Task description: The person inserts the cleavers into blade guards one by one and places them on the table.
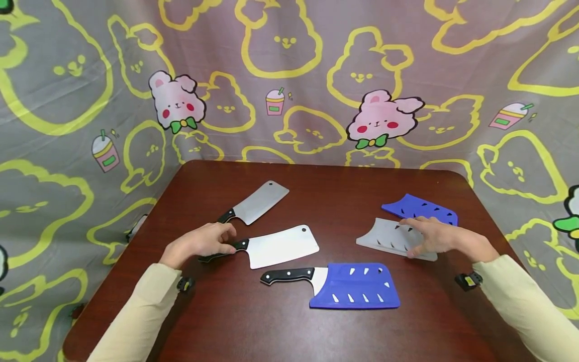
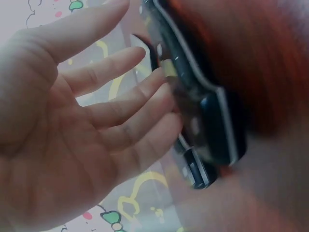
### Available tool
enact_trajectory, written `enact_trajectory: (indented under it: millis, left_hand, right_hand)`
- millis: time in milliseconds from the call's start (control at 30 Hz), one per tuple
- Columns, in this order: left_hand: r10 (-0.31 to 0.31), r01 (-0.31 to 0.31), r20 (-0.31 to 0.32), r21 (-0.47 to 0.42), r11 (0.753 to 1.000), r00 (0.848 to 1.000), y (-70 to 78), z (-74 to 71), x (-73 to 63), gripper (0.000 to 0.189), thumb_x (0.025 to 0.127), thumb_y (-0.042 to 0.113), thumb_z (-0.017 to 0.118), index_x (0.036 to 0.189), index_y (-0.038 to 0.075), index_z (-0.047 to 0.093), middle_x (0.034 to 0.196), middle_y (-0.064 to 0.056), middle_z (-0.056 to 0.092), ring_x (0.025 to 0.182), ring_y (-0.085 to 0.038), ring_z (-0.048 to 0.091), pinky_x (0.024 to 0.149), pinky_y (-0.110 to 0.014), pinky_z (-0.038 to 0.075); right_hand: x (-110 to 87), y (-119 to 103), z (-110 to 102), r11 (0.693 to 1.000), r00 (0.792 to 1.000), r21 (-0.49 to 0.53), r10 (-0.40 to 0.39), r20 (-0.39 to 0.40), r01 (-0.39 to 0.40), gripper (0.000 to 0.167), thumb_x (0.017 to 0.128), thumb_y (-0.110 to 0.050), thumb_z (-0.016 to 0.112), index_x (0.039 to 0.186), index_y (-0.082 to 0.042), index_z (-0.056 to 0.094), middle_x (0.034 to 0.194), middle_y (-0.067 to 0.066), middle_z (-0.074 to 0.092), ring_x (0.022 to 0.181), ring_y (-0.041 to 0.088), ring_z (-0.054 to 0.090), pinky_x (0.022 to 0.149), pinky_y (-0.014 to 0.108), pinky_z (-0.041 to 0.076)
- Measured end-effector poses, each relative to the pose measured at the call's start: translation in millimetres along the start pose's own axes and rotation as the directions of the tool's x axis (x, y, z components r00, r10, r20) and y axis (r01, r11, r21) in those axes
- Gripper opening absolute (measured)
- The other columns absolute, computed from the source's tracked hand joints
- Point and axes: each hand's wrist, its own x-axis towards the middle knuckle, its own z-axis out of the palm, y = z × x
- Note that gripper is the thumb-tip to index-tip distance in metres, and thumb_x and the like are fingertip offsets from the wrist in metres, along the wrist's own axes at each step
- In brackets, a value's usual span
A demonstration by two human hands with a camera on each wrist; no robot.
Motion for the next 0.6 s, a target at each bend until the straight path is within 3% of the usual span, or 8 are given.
enact_trajectory:
  millis: [167, 367, 600]
  left_hand:
    - [-0.007, 0.007, 0.010, 0.033, 0.999, 1.000, 3.7, 11.0, 2.8, 0.040, 0.084, 0.027, 0.078, 0.115, 0.008, 0.062, 0.104, -0.010, 0.065, 0.094, -0.022, 0.059, 0.081, -0.040, 0.050]
    - [-0.025, 0.025, 0.014, 0.029, 0.999, 1.000, 6.6, 18.0, 5.2, 0.036, 0.083, 0.021, 0.079, 0.111, 0.008, 0.060, 0.089, -0.005, 0.060, 0.077, -0.016, 0.052, 0.069, -0.030, 0.043]
    - [-0.026, 0.024, 0.029, 0.053, 0.998, 0.999, 5.6, 17.6, 7.9, 0.030, 0.083, 0.019, 0.078, 0.105, 0.012, 0.059, 0.089, -0.005, 0.060, 0.078, -0.016, 0.053, 0.069, -0.031, 0.045]
  right_hand:
    - [-6.8, -2, 3, 0.999, 0.998, 0.012, 0.029, 0.056, -0.029, 0.102, 0.070, -0.049, 0.083, 0.150, -0.011, 0.032, 0.149, 0.031, 0.031, 0.128, 0.056, 0.031, 0.093, 0.072, 0.037]
    - [-6.3, -1, 7, 0.999, 1.000, -0.032, 0.013, -0.011, -0.013, 0.103, 0.068, -0.043, 0.086, 0.150, -0.011, 0.032, 0.144, 0.031, 0.037, 0.120, 0.052, 0.037, 0.087, 0.068, 0.042]
    - [-3.5, 0, 8, 0.998, 0.999, -0.058, 0.033, -0.025, -0.034, 0.111, 0.063, -0.049, 0.087, 0.149, -0.006, 0.031, 0.132, 0.031, 0.044, 0.114, 0.048, 0.041, 0.084, 0.062, 0.045]
